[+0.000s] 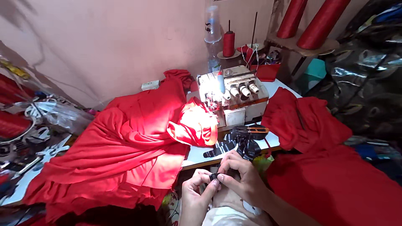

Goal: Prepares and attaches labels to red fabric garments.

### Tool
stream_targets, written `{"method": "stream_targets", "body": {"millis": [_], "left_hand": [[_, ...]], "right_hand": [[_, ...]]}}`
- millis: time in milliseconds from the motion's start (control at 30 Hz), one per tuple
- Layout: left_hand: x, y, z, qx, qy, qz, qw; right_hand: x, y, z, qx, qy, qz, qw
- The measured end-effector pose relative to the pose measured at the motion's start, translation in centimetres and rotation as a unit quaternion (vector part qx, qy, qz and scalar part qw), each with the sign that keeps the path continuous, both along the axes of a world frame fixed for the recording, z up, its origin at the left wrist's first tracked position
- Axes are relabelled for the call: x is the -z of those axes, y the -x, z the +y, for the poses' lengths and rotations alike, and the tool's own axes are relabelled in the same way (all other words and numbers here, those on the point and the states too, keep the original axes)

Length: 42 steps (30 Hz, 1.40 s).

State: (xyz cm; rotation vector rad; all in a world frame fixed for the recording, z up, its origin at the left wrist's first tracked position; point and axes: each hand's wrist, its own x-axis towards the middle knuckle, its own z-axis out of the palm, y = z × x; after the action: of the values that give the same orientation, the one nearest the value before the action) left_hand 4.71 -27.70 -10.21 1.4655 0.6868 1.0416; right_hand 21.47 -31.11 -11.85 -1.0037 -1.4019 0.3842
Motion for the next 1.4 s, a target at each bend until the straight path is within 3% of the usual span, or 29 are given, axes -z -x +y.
{"method": "stream_targets", "body": {"millis": [100,200,367,467,533,633,667,700,767,833,900,1000,1100,1200,1333,1400], "left_hand": [[0.4,0.1,1.1,0.001,-0.061,0.054,0.997],[0.9,-0.1,2.3,-0.029,-0.185,0.143,0.972],[1.3,-0.3,4.0,-0.004,-0.26,0.178,0.949],[1.1,-0.7,5.1,0.015,-0.315,0.187,0.93],[0.8,-1.1,6.4,-0.033,-0.447,0.248,0.859],[0.2,-2.7,9.0,-0.114,-0.611,0.383,0.683],[0.2,-3.2,10.3,-0.107,-0.651,0.377,0.65],[-0.1,-3.5,11.4,-0.073,-0.676,0.353,0.642],[-2.2,-3.1,12.4,0.041,-0.652,0.316,0.688],[-4.7,-0.9,12.7,0.114,-0.585,0.353,0.722],[-7.2,0.2,12.5,0.094,-0.551,0.417,0.717],[-10.4,-1.8,10.7,0.004,-0.555,0.469,0.686],[-10.5,-3.1,9.7,-0.001,-0.538,0.436,0.721],[-9.8,-2.9,9.3,0.066,-0.497,0.414,0.76],[-6.4,0.4,11.0,0.097,-0.478,0.405,0.774],[-7.2,0.0,10.0,0.1,-0.457,0.431,0.771]], "right_hand": [[-0.1,-1.2,1.0,0.018,-0.014,-0.118,0.993],[-0.8,-2.4,2.1,-0.006,-0.006,-0.224,0.974],[-1.4,-3.9,3.2,-0.077,0.014,-0.265,0.961],[-1.0,-4.4,3.5,-0.057,-0.014,-0.269,0.961],[-0.9,-5.0,3.6,0.004,-0.034,-0.248,0.968],[-1.0,-6.6,4.7,0.148,-0.078,-0.214,0.962],[-0.9,-7.1,5.4,0.21,-0.097,-0.228,0.946],[-0.7,-7.6,6.3,0.262,-0.115,-0.247,0.926],[-0.3,-8.3,8.2,0.326,-0.141,-0.288,0.89],[0.1,-7.9,9.8,0.348,-0.157,-0.31,0.871],[0.4,-7.0,10.7,0.341,-0.157,-0.322,0.869],[0.5,-5.8,11.0,0.332,-0.126,-0.325,0.877],[0.7,-5.2,10.7,0.328,-0.072,-0.307,0.891],[1.0,-4.8,9.8,0.316,-0.009,-0.327,0.89],[1.3,-4.3,9.3,0.28,0.036,-0.351,0.893],[1.4,-4.3,9.4,0.268,0.041,-0.361,0.892]]}}
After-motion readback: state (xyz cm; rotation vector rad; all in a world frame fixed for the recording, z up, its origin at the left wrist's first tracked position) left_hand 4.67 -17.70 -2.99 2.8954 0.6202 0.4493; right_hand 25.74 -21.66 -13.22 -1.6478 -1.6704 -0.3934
